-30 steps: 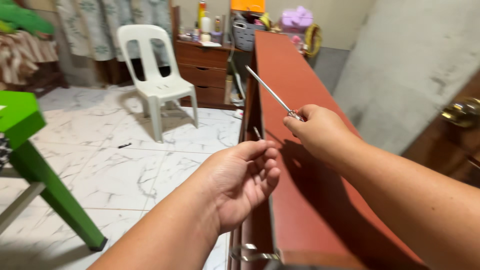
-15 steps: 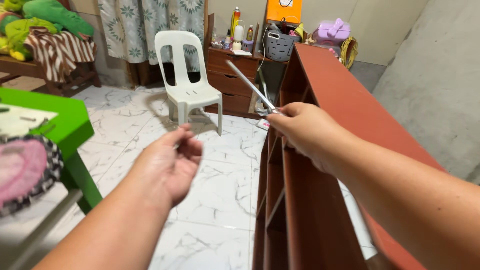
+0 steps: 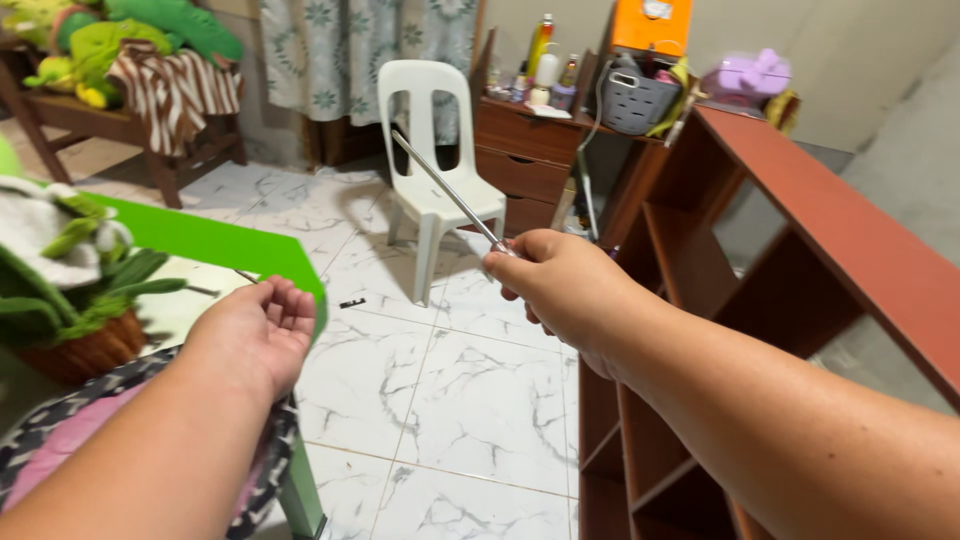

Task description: The person uses a screwdriver to tighten screws into a reddish-brown wooden cabinet. They work on multiple screw locations on the side and bottom panels, securing the furniture components together.

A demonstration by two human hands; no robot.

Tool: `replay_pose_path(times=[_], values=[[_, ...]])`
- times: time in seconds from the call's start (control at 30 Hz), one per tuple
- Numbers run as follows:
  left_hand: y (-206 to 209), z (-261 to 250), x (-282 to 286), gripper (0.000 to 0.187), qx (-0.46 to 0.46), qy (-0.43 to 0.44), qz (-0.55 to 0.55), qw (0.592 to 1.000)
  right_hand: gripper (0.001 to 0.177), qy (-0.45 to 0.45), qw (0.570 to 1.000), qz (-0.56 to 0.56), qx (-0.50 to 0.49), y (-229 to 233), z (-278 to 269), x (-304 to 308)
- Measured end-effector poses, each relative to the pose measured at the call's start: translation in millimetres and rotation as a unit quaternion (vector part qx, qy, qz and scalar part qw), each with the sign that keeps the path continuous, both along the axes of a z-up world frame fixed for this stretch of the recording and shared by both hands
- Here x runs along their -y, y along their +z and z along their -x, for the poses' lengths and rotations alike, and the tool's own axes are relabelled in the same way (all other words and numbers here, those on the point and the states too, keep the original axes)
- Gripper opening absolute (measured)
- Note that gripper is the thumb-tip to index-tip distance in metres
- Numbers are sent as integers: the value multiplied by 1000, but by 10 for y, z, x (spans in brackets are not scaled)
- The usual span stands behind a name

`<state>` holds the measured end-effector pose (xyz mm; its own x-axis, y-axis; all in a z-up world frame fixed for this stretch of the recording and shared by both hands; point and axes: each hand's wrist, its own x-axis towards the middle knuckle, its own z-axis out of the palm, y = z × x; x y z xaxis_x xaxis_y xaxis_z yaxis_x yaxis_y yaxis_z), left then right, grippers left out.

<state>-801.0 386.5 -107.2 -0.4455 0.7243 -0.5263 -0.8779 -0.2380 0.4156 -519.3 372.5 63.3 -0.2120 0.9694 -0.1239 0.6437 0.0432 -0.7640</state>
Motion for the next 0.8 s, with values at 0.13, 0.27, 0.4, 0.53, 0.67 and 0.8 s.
replay_pose_path(times=[0.13, 0.27, 0.4, 0.53, 0.67, 0.8], values=[[-163, 400, -122, 11, 34, 15, 6, 999, 37, 22, 999, 6, 29, -20, 382, -85], [-210, 599, -93, 10, 24, 43, 33, 998, 38, 41, 998, 13, 43, -66, 640, -179], [-168, 622, -61, 14, 24, 59, 27, 998, 38, 60, 998, 17, 33, -156, 762, -216], [-71, 530, -48, 16, 34, 78, 37, 996, 39, 56, 997, 23, 43, -187, 797, -266], [67, 381, -22, 14, 28, 72, 16, 997, 36, 37, 999, 6, 29, -154, 742, -356], [247, 67, -198, 14, 16, 32, 9, 999, 28, 12, 1000, -11, -20, -102, 450, -511]])
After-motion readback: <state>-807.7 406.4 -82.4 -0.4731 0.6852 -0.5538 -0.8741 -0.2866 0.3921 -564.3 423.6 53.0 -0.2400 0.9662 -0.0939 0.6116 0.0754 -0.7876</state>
